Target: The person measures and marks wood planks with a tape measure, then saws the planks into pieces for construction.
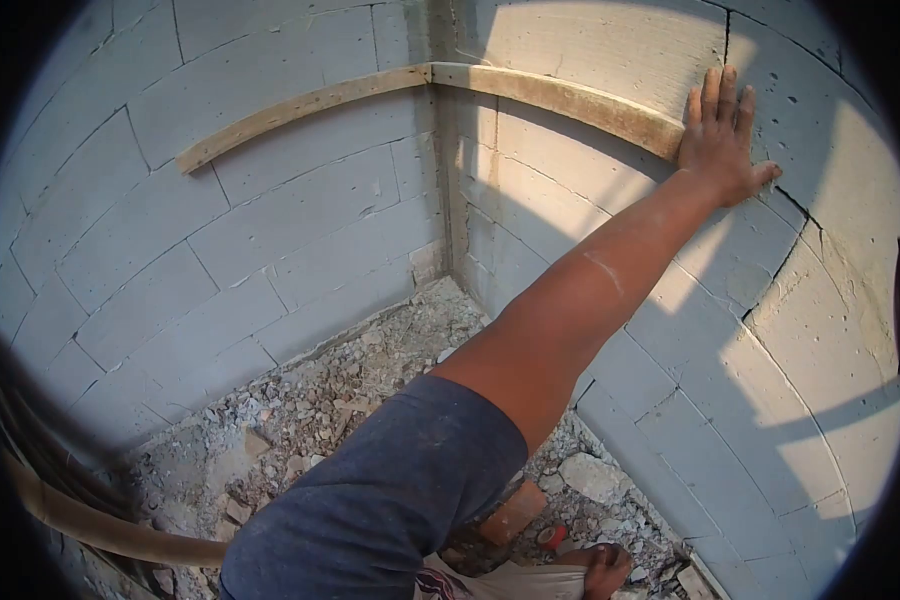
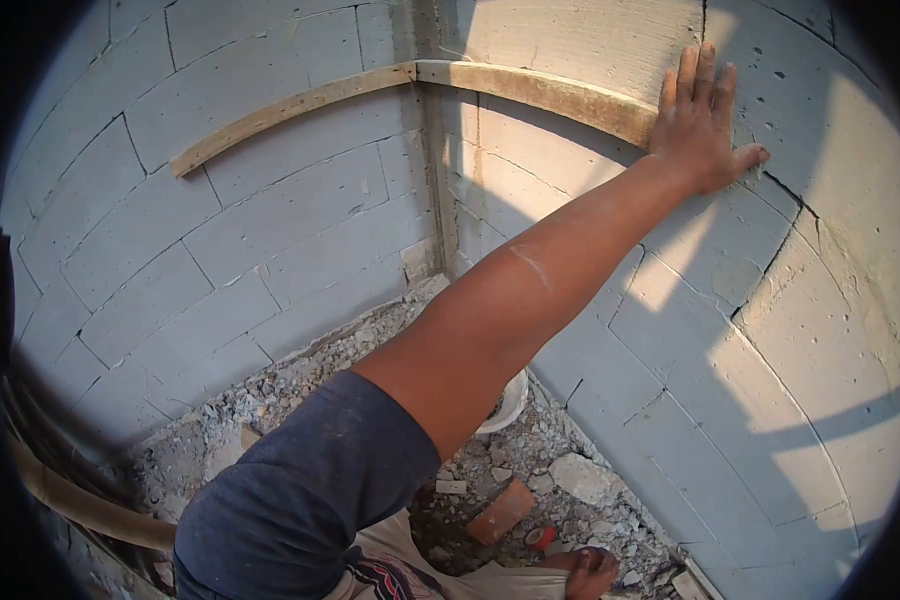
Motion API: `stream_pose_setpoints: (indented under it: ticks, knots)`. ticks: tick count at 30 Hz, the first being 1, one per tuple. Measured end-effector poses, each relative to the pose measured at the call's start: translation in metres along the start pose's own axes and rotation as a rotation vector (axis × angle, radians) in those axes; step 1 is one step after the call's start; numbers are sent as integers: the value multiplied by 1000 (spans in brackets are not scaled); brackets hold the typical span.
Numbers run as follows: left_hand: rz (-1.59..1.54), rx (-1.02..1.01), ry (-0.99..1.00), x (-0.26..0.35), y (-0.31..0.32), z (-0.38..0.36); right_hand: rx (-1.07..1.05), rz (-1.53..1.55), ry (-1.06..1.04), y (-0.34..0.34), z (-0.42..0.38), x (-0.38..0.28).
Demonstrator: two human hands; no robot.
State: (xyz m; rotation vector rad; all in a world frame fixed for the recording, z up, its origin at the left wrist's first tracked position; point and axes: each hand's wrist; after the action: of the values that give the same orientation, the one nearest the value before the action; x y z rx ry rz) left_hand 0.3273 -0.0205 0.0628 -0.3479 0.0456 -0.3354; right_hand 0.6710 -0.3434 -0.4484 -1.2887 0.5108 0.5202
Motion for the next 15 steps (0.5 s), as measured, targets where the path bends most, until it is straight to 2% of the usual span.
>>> stream_pose_setpoints:
  ticks: [3, 6, 7, 8, 9, 11, 15]
  knots:
    - [22, 13, 7, 0, 5, 2, -34, -8, 11, -11, -4, -6]
    - [72, 118, 33, -5, 14, 3, -82, 48, 23, -13, -5, -5]
    - [116, 172, 44, -4, 18, 3, -18, -159, 102, 10, -11, 35]
    - [121, 164, 43, -3, 18, 3, -182, -88, 122, -11, -4, 4]
    - [111, 156, 40, -3, 18, 3, -65, -129, 78, -1, -10, 18]
    - [124, 164, 39, -7, 15, 3, -143, -61, 78, -12, -5, 1]
    - [92, 125, 37, -3, 16, 2, -64, -22, 8, -9, -6, -2]
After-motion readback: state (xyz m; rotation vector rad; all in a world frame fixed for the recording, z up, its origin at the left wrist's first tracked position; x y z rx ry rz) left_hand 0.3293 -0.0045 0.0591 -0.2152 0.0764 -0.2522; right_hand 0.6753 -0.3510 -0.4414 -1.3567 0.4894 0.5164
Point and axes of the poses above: each hand's wrist, its own z-axis towards the middle knuckle, its own y-axis out of the palm, x = y × z, and after that the axes turned 3 degrees about x, right-handed
